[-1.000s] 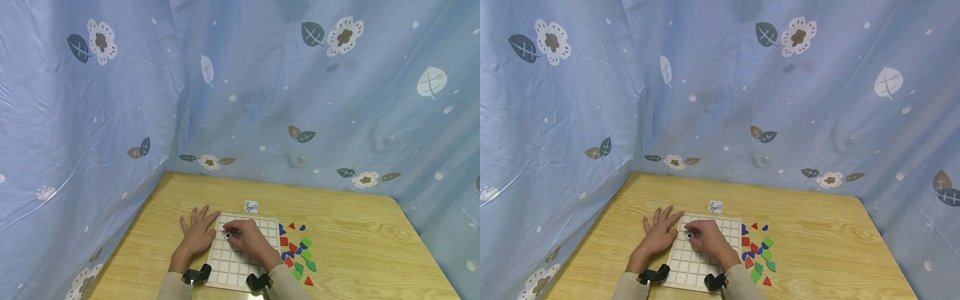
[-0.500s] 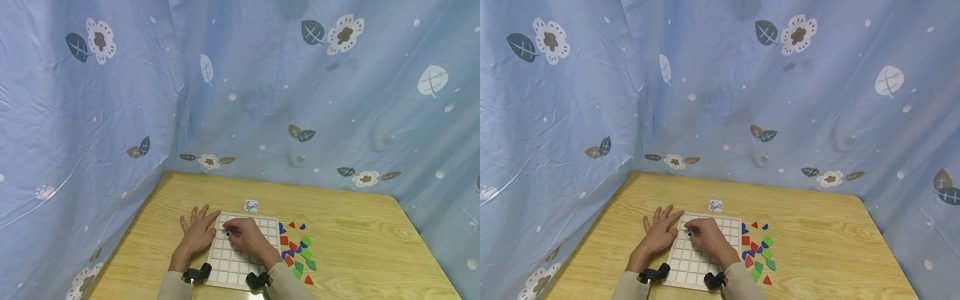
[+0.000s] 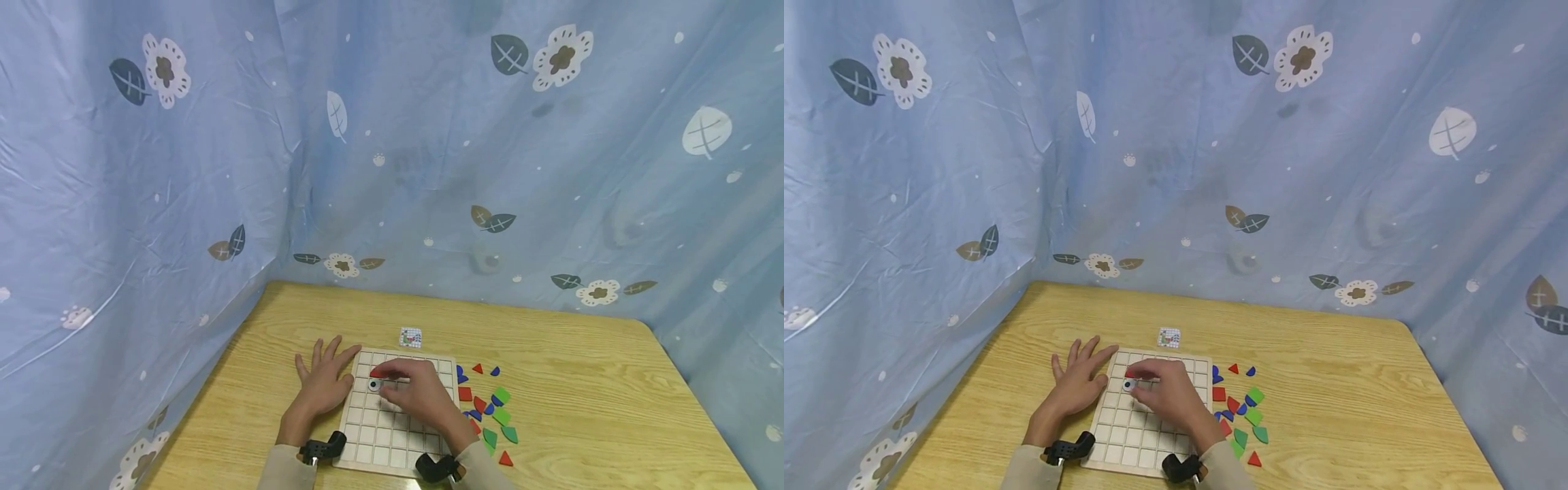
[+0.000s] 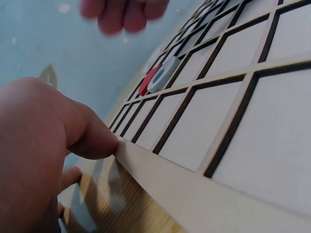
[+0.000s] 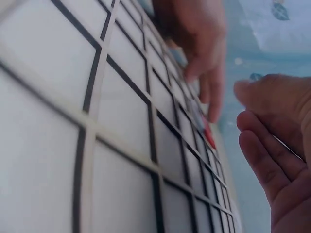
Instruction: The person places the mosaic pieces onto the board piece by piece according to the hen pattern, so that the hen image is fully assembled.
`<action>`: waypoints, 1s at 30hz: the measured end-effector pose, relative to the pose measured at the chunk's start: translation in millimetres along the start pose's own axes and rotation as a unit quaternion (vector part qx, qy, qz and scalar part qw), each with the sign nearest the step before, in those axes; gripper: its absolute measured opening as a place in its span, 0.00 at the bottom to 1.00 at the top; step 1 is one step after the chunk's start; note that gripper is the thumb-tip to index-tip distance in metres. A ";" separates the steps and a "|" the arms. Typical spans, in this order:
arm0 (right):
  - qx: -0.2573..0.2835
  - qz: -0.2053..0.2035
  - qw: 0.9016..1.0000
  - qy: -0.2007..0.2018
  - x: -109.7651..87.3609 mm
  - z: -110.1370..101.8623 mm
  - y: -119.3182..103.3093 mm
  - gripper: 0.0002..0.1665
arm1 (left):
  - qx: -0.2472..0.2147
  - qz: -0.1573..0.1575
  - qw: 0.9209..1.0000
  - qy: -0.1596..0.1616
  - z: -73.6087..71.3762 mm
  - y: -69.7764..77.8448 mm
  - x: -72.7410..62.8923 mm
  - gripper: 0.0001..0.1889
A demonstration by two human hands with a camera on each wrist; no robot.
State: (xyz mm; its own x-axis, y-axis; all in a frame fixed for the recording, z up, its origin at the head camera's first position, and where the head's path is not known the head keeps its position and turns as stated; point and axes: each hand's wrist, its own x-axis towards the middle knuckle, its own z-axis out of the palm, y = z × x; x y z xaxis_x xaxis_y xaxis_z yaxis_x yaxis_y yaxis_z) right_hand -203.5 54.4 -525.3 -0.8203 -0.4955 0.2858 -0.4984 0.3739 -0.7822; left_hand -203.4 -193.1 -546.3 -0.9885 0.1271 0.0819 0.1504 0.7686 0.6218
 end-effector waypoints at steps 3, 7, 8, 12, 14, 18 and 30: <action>0.019 0.012 1.000 0.012 -15.2 -13.6 -1.3 0.20 | -0.003 0.000 1.000 0.000 0.3 0.5 0.0 0.33; 0.043 0.023 0.998 0.030 -41.0 -34.5 1.3 0.21 | -0.008 0.000 1.000 0.000 0.5 0.0 -0.3 0.33; 0.048 0.029 0.998 0.034 -48.3 -40.3 2.4 0.21 | -0.010 0.000 1.000 0.000 0.5 -0.1 -0.5 0.33; 0.024 0.048 0.997 0.054 -80.7 -62.9 9.0 0.21 | -0.008 -0.001 1.000 -0.001 0.9 -0.9 -1.2 0.33; 0.016 0.066 0.996 0.061 -97.3 -74.8 11.1 0.21 | -0.008 -0.001 1.000 -0.001 1.3 -1.1 -1.3 0.33; 0.019 0.119 0.991 0.064 -127.9 -97.0 13.8 0.20 | -0.009 0.000 1.000 -0.002 1.3 -1.1 -1.1 0.33; 0.049 0.262 0.963 0.028 -186.4 -116.2 24.6 0.25 | -0.004 0.004 1.000 -0.001 0.8 -1.1 -0.8 0.32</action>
State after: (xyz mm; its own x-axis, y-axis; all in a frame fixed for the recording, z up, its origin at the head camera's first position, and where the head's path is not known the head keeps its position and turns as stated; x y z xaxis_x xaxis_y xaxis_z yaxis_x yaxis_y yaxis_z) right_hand -95.5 247.0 -533.5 -0.9674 -0.2138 -0.1356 0.0155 0.4844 -0.8747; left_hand -202.8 -193.5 -547.7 -0.9872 0.1343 0.0856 0.1581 0.7624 0.6275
